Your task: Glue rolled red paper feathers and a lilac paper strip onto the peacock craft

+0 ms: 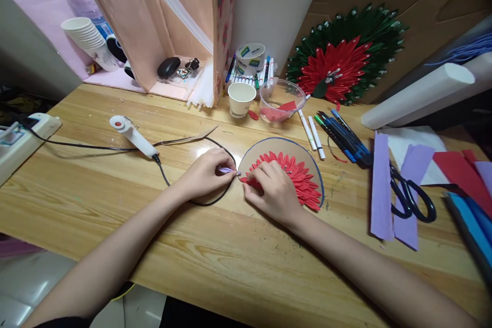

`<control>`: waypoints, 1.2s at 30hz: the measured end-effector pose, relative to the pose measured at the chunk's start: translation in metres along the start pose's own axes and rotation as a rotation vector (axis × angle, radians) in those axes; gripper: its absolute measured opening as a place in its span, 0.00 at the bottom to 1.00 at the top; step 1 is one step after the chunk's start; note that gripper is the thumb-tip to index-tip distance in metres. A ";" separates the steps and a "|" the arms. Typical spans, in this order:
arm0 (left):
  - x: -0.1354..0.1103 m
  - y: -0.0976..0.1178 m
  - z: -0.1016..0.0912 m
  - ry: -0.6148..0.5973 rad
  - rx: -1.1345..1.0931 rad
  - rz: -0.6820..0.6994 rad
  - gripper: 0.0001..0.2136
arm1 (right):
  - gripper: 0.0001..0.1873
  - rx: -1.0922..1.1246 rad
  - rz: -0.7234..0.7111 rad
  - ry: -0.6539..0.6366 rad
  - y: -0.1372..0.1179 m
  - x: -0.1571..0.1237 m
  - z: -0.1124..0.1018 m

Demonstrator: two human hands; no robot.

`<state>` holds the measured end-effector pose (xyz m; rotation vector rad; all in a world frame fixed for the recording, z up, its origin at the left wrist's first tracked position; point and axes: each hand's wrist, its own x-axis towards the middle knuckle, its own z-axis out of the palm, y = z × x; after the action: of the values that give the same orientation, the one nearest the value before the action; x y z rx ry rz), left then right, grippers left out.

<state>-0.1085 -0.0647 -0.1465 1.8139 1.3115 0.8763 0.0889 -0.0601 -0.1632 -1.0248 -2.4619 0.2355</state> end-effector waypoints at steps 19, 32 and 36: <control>0.004 -0.004 -0.006 -0.097 0.122 -0.062 0.04 | 0.06 -0.168 -0.048 0.072 -0.001 0.001 0.004; 0.006 -0.007 -0.005 -0.100 0.153 -0.017 0.04 | 0.06 -0.224 -0.089 0.107 -0.002 0.004 0.002; 0.011 -0.002 -0.004 -0.156 0.189 0.025 0.05 | 0.06 -0.198 -0.115 0.131 -0.002 0.001 0.000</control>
<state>-0.1101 -0.0535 -0.1446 2.0051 1.3106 0.6263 0.0865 -0.0609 -0.1624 -0.9402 -2.4502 -0.1119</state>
